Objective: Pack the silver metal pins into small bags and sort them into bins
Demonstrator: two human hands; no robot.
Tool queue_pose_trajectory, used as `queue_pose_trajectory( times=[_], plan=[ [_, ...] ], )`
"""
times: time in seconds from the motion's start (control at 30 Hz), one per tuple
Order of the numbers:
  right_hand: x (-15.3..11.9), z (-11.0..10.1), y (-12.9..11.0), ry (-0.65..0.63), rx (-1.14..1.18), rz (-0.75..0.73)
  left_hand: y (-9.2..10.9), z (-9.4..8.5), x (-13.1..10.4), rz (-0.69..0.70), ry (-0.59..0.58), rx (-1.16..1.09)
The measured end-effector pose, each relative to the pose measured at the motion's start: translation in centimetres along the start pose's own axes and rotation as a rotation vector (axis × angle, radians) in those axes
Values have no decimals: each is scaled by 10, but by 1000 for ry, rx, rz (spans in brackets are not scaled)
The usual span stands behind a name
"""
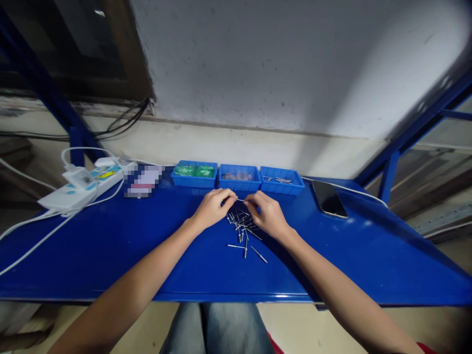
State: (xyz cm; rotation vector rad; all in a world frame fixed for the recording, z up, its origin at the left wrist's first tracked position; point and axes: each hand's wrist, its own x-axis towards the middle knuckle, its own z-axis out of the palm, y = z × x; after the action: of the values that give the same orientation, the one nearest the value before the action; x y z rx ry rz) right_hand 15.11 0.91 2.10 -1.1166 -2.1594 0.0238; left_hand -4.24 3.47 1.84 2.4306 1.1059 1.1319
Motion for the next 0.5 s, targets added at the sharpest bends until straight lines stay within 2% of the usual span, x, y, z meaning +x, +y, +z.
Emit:
queue_pose_trajectory(
  times=[0.17,0.33,0.43,0.5],
  plan=[
    [1,2,0,9,-5,27,2,1,-1,12,28,-22],
    [1,3,-5,2,-45,-45,0,-4,2,31,10,42],
    [4,-5,5,78,-77,-50,-11,-9,2,9,-62,147],
    [7,-14,23,192,-126,27,-22,-14,0,-39,-129,226]
  ],
)
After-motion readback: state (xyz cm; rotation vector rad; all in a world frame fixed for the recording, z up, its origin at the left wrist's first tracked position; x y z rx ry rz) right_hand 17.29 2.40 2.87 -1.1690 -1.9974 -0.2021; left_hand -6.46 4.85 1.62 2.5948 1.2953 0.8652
